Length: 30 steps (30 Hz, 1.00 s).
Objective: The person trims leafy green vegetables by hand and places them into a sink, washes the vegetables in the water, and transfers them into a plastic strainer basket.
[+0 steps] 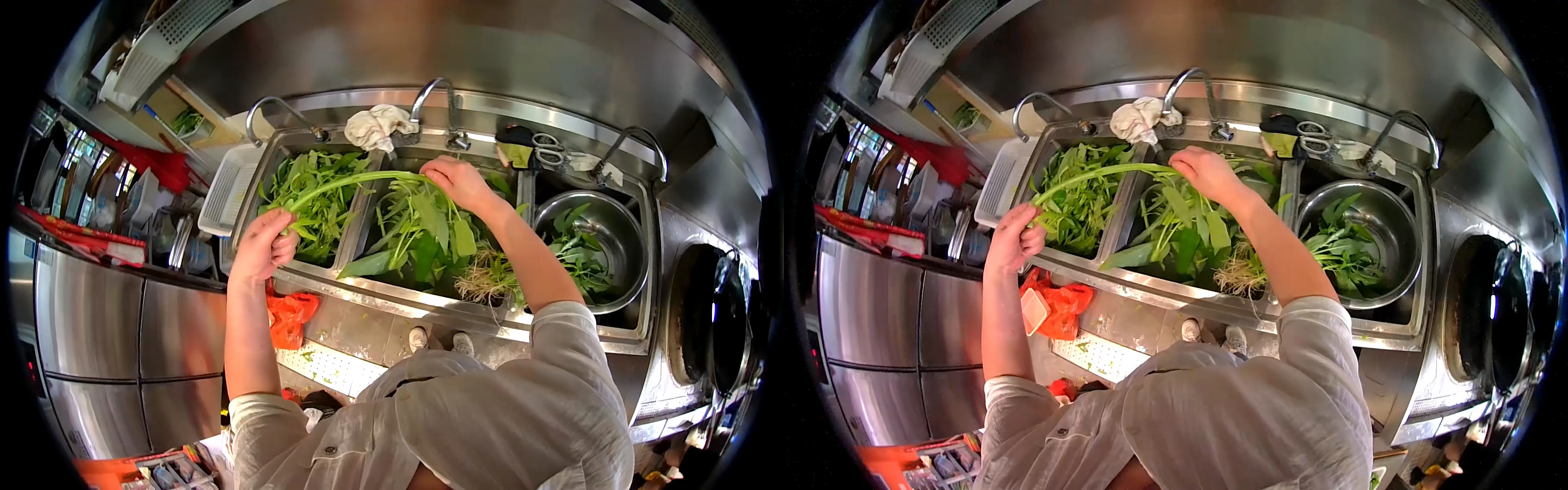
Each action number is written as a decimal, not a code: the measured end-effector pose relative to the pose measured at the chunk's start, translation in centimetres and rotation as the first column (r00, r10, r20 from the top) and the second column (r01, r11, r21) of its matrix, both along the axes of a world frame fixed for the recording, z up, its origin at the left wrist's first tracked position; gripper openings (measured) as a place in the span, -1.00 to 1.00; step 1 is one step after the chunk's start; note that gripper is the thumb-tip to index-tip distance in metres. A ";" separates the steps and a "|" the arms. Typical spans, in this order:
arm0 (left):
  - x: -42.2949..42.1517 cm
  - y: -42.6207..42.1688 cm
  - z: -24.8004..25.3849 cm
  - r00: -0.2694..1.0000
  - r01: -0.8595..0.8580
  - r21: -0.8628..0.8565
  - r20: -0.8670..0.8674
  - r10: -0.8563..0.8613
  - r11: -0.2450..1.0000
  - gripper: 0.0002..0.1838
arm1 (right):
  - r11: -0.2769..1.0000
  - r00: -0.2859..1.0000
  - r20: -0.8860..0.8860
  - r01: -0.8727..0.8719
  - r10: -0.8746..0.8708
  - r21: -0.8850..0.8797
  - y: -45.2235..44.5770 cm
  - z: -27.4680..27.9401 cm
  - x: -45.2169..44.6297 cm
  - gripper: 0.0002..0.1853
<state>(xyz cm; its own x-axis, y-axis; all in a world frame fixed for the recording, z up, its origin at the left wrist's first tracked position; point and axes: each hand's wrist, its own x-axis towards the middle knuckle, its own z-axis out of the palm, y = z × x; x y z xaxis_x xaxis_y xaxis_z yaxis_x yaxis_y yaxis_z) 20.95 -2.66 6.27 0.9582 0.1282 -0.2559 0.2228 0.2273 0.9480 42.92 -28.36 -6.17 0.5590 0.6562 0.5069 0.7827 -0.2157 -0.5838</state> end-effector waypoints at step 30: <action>0.6 0.2 -5.0 0.989 -0.032 -0.046 -0.148 0.025 0.998 -0.86 | 0.992 0.880 -0.466 -0.122 0.089 -0.042 2.2 -3.6 -1.8 -0.76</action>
